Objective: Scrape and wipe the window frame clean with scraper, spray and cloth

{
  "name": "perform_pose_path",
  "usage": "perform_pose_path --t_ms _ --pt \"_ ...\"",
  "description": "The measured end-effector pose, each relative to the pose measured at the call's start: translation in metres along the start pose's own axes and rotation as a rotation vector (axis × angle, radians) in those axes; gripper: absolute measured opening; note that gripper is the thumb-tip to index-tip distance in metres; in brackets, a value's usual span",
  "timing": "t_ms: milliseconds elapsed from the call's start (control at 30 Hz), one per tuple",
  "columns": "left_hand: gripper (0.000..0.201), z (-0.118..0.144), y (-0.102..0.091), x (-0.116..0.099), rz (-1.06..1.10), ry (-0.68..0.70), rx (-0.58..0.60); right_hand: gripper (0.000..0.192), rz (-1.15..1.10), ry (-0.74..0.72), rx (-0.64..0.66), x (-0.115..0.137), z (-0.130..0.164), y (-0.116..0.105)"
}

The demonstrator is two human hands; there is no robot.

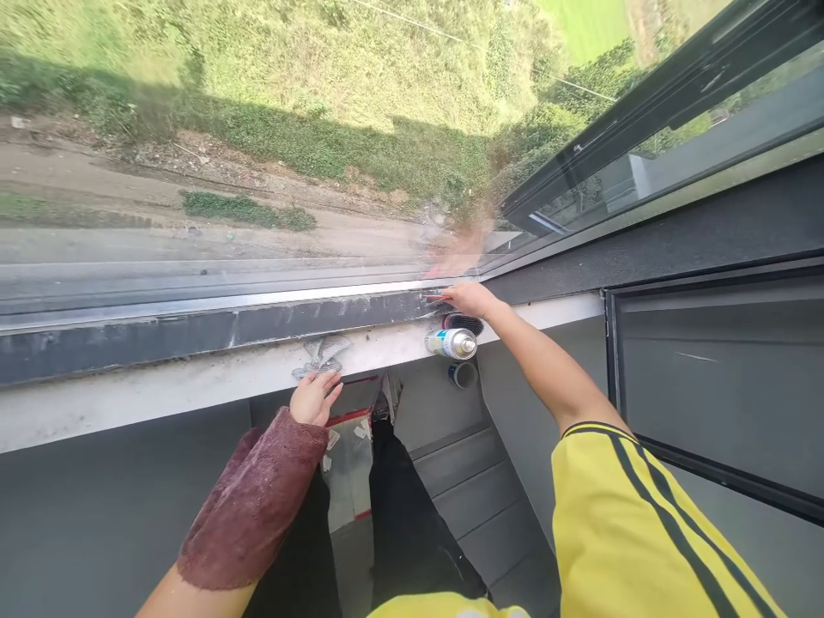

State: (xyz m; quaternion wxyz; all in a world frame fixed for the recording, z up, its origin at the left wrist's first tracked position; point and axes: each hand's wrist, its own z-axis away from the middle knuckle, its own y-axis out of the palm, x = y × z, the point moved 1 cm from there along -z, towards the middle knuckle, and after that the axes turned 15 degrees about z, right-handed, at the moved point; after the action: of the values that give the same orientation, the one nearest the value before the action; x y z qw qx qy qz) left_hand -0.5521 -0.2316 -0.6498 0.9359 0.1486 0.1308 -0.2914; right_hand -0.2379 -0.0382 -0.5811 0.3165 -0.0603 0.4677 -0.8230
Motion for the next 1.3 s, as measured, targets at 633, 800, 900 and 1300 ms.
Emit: perform_pose_path --t_ms 633,800,900,1300 --pt "0.008 0.076 -0.062 -0.040 0.052 -0.043 0.036 0.039 0.240 0.066 0.134 -0.010 0.016 0.023" --pt "0.013 0.077 -0.070 -0.039 0.038 -0.060 0.017 0.043 0.317 0.073 0.031 -0.007 0.019 0.029" --pt "0.013 0.073 -0.074 -0.037 0.034 -0.067 0.045 0.043 0.349 -0.026 0.006 0.002 0.016 0.033" --pt "0.011 0.076 -0.061 -0.019 0.047 -0.060 0.078 0.036 0.414 -0.372 0.067 -0.010 0.010 0.032"
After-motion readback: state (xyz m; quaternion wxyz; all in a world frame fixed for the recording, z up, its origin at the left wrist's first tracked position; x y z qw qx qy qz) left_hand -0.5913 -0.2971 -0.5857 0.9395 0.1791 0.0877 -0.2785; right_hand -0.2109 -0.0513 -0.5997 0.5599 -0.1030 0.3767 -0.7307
